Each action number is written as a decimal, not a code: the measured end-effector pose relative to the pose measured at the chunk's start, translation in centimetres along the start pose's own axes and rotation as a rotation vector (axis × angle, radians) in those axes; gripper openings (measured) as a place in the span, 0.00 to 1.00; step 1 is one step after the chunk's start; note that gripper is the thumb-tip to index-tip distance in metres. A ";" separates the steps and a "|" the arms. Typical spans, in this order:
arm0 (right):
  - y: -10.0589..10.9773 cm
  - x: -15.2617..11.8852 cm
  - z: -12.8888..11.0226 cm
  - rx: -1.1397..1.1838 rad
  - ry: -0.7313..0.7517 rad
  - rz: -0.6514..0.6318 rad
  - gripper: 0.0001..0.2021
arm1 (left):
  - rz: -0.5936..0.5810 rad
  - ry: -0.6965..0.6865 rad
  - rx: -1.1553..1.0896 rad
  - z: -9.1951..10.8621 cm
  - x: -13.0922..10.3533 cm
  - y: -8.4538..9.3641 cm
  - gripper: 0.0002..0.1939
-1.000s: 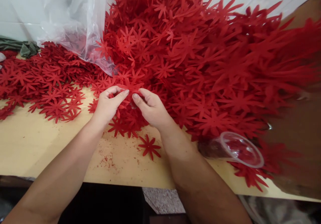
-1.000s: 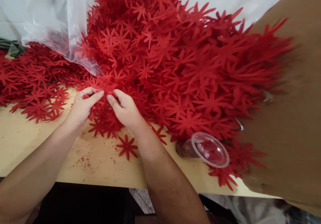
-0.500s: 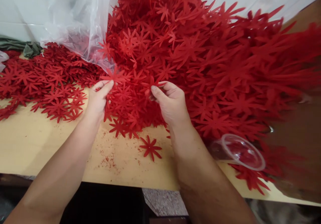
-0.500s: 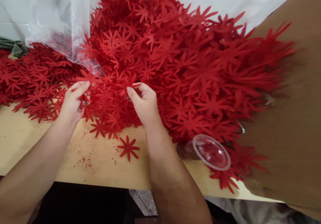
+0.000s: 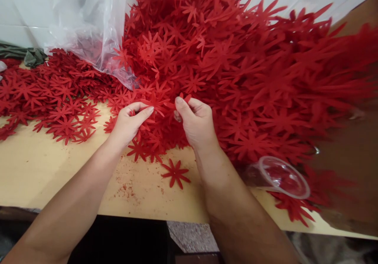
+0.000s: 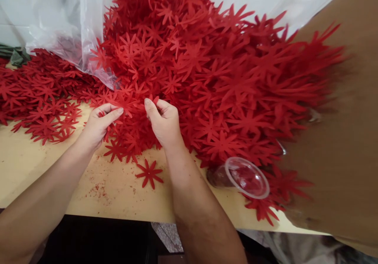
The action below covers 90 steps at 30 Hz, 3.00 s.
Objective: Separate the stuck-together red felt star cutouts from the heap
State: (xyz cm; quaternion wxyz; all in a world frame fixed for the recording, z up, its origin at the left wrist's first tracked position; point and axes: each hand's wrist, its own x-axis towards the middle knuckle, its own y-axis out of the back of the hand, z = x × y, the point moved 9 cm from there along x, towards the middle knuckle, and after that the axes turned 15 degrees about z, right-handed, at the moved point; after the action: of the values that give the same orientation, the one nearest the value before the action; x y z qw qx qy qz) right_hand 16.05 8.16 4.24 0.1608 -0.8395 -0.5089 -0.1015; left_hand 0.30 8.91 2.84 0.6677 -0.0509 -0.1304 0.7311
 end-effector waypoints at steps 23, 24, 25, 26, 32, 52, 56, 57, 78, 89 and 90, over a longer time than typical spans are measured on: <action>-1.3 -0.7 1.7 0.000 -0.146 -0.105 0.13 | -0.005 0.030 -0.008 0.2 -0.3 -0.4 0.06; -1.2 -0.7 1.8 -0.013 -0.148 -0.094 0.13 | 0.001 0.041 -0.001 0.1 -0.3 -0.3 0.06; -1.1 -0.6 1.7 -0.026 -0.142 -0.086 0.12 | 0.009 0.052 0.000 -0.1 -0.2 -0.2 0.06; -1.0 -0.5 1.6 -0.043 -0.126 -0.084 0.11 | 0.019 0.062 -0.005 -0.2 -0.1 0.0 0.06; -1.6 -1.2 -0.8 -0.386 0.255 -0.178 0.05 | 0.143 0.131 -0.084 -0.5 0.6 1.5 0.06; -2.6 -2.1 0.3 -0.516 0.215 -0.281 0.05 | 0.141 0.090 -0.077 -0.2 0.6 1.5 0.06; -3.7 -3.4 0.3 -0.751 0.354 -0.409 0.10 | 0.138 0.068 -0.072 -0.2 0.7 1.6 0.06; -3.9 -3.8 0.6 -0.849 0.392 -0.449 0.12 | 0.133 0.067 -0.077 -0.2 0.7 1.5 0.06; -3.1 -2.8 -0.6 -0.692 0.399 -0.236 0.01 | 0.125 0.038 -0.078 0.0 0.6 1.3 0.06; -0.2 -0.3 -1.0 -0.236 0.110 0.023 0.04 | 0.108 0.081 -0.099 -0.2 0.5 1.1 0.06; -0.1 -0.2 -1.1 -0.232 0.107 0.034 0.06 | 0.104 0.086 -0.103 -0.1 0.5 1.0 0.06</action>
State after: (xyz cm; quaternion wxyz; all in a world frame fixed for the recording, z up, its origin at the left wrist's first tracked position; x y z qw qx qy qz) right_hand 15.84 7.59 5.18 0.0913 -0.8544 -0.4701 -0.2017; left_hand -0.67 9.31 2.51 0.6304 -0.1230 -0.1360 0.7543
